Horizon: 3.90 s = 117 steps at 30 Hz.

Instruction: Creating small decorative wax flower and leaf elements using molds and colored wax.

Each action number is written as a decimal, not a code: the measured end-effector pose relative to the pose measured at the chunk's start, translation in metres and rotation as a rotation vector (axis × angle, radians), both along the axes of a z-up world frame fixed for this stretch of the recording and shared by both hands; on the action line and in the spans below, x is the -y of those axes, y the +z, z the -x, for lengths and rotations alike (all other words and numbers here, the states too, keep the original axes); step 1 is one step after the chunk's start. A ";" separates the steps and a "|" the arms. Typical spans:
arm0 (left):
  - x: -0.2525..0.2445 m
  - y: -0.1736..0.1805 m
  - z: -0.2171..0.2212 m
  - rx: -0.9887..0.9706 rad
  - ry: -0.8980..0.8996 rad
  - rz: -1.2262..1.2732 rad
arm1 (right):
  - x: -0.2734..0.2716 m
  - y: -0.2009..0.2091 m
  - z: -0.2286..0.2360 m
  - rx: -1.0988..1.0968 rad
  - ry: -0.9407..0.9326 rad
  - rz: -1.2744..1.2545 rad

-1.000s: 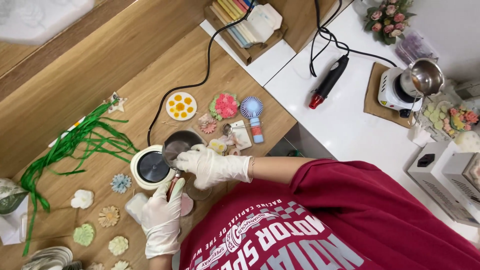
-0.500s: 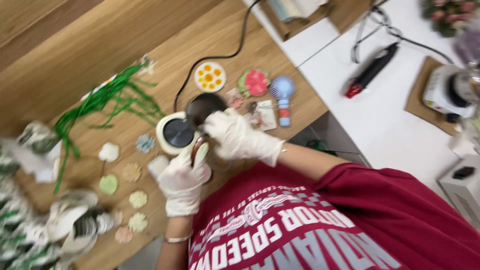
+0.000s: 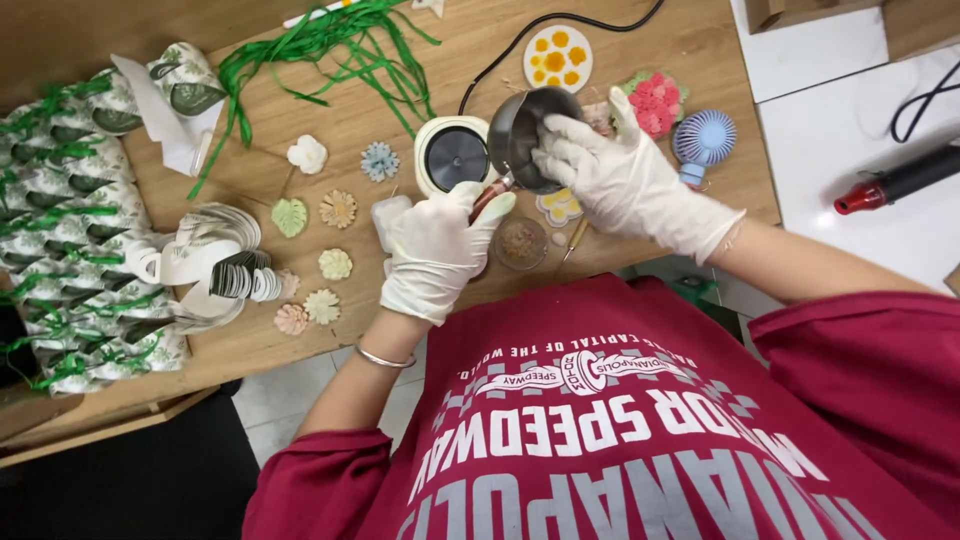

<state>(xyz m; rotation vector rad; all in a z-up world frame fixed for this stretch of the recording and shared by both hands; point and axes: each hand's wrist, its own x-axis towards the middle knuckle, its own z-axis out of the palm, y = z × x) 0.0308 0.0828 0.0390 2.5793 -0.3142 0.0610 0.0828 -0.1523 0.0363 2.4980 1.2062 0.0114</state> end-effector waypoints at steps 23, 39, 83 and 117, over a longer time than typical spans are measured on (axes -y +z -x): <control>0.015 0.009 0.029 -0.031 0.049 0.236 | 0.062 -0.014 0.010 -0.288 0.153 -0.642; -0.021 -0.011 0.026 -0.397 0.323 0.849 | 0.077 -0.006 0.004 -1.240 -0.736 -1.749; 0.046 -0.061 0.033 -0.224 -0.005 -0.448 | -0.042 -0.113 -0.014 -1.366 -0.910 -2.348; 0.026 -0.025 0.029 -0.042 -0.007 0.124 | -0.006 -0.075 -0.017 -0.360 -0.258 -0.549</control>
